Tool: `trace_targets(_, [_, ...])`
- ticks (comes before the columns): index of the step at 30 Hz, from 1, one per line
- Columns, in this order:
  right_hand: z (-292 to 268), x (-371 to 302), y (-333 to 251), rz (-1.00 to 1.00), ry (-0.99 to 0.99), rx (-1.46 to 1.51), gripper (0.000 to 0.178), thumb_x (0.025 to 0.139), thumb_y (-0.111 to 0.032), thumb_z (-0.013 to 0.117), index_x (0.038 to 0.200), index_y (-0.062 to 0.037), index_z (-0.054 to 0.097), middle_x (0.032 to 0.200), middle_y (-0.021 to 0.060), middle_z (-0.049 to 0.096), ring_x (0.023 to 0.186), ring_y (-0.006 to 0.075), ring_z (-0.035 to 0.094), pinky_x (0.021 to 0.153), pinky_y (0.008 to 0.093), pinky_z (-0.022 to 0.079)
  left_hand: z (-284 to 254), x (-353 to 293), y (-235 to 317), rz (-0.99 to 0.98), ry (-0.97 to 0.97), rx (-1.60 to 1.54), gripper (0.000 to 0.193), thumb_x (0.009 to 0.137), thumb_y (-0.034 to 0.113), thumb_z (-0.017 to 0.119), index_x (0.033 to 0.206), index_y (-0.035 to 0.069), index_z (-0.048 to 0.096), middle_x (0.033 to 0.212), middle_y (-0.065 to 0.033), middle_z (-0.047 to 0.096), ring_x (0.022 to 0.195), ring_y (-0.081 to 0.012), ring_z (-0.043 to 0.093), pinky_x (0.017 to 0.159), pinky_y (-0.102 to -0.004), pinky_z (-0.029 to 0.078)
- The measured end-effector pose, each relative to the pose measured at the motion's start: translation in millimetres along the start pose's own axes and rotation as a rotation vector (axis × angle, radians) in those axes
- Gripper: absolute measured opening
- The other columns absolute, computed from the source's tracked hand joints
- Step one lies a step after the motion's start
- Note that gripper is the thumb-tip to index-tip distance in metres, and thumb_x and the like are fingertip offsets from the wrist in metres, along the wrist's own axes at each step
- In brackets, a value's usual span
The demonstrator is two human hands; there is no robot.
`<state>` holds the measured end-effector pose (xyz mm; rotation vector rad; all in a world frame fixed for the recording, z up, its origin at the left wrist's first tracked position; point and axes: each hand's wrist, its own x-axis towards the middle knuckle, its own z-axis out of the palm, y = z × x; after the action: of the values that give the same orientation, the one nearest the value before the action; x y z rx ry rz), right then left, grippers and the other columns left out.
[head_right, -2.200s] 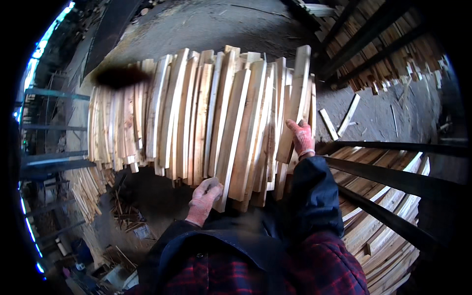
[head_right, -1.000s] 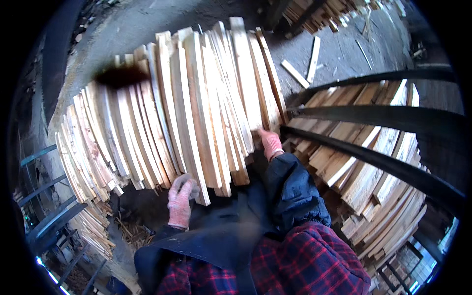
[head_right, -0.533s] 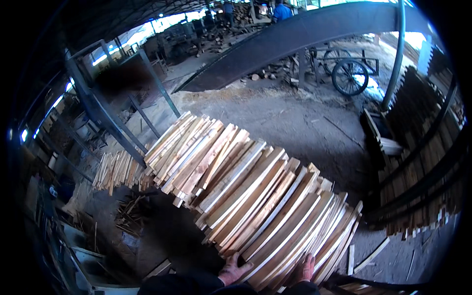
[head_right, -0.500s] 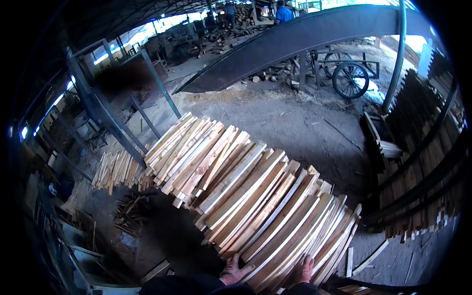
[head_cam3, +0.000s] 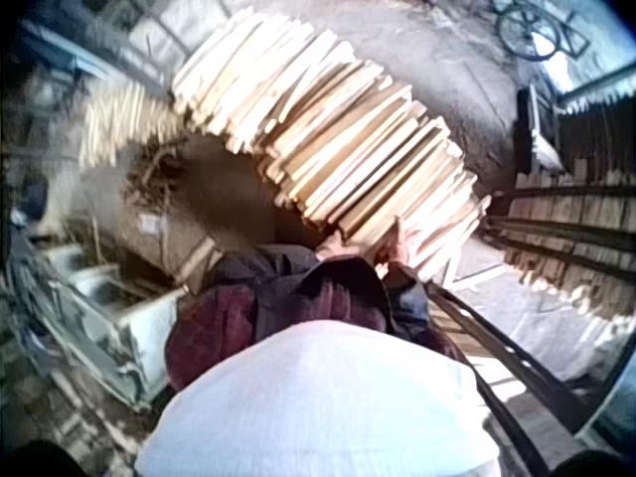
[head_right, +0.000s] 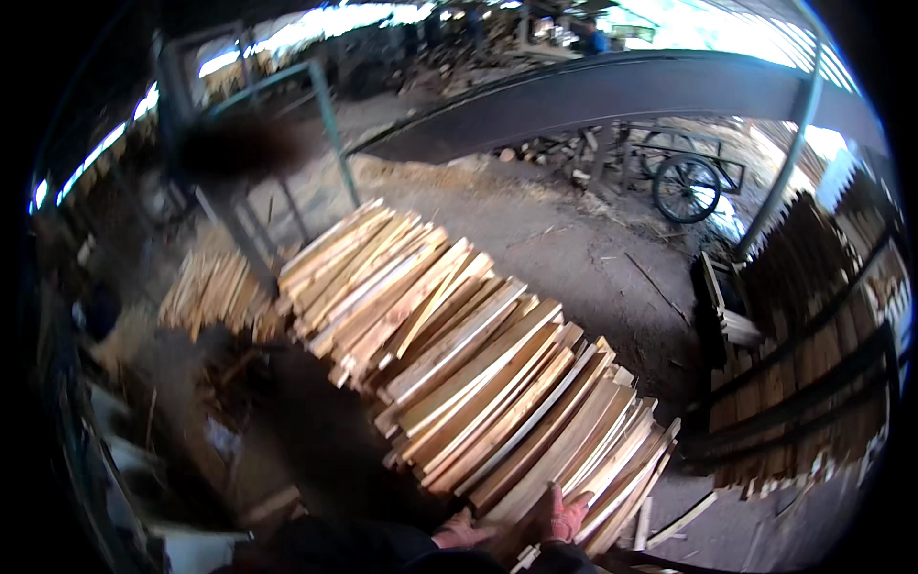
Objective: The person gathers scattered wooden planks from the floor, aligns them into neat bundles, and stacks them onto a larger pile. They repeatedly pick up pieces, adjust their orientation, and place them in organized stacks.
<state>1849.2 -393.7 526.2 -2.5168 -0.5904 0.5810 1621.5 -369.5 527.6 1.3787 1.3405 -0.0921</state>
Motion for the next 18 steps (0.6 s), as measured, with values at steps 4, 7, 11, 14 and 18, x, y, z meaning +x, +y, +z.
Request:
trace_targets(4, [0.3, -9.1, -9.2, -0.139, 0.024, 0.151, 0.097, 0.081, -0.061, 0.058, 0.141, 0.0076, 0.025, 0.127, 0.0339, 0.046, 0.112, 0.0466, 0.047, 0.098, 0.0418, 0.038, -65.4, -70.4, 15.5, -0.253, -0.449, -0.506, 0.070, 0.077, 0.058, 0.066, 0.118, 0.002, 0.059, 0.114, -0.0146, 0.063, 0.098, -0.0274, 0.062, 0.083, -0.0346, 0.049])
trace_targets(7, [1.4, -42.0, -32.5, -0.127, -0.140, -0.202, 0.070, 0.091, -0.041, 0.051, 0.142, 0.0012, 0.029, 0.139, 0.0292, 0.036, 0.128, 0.0391, 0.039, 0.105, 0.0396, 0.032, 6.7, -37.4, -35.5, 0.139, -0.520, -0.936, 0.033, 0.088, 0.038, 0.064, 0.106, 0.011, 0.069, 0.094, -0.0053, 0.069, 0.080, -0.0165, 0.064, 0.069, -0.0320, 0.051])
trace_targets(11, [2.9, -65.7, -59.9, -0.296, -0.116, -0.185, 0.062, 0.094, -0.033, 0.047, 0.144, -0.0029, 0.029, 0.144, 0.0223, 0.034, 0.128, 0.0353, 0.040, 0.105, 0.0385, 0.034, -28.3, -43.9, -13.4, -0.196, -0.960, -1.202, 0.032, 0.089, 0.033, 0.063, 0.114, 0.013, 0.064, 0.092, -0.0057, 0.066, 0.077, -0.0154, 0.062, 0.067, -0.0313, 0.050])
trace_targets(14, [29.0, -98.0, -116.3, -0.202, -0.218, 0.266, 0.068, 0.089, -0.042, 0.055, 0.139, 0.0010, 0.038, 0.140, 0.0230, 0.041, 0.125, 0.0358, 0.042, 0.103, 0.0432, 0.034, -63.6, -47.4, -59.1, 0.019, -0.860, -1.237, 0.024, 0.092, 0.027, 0.058, 0.111, 0.012, 0.061, 0.072, -0.0013, 0.058, 0.061, -0.0161, 0.060, 0.049, -0.0308, 0.050])
trace_targets(18, [83.5, -111.5, -172.7, -0.805, -0.311, -0.572, 0.060, 0.085, -0.041, 0.062, 0.125, 0.0024, 0.053, 0.133, 0.0204, 0.049, 0.122, 0.0356, 0.045, 0.103, 0.0413, 0.037, -113.0, -34.0, -188.1, 0.214, -0.225, -1.304, 0.028, 0.096, 0.029, 0.050, 0.110, 0.007, 0.061, 0.087, -0.0069, 0.061, 0.077, -0.0209, 0.062, 0.065, -0.0346, 0.052])
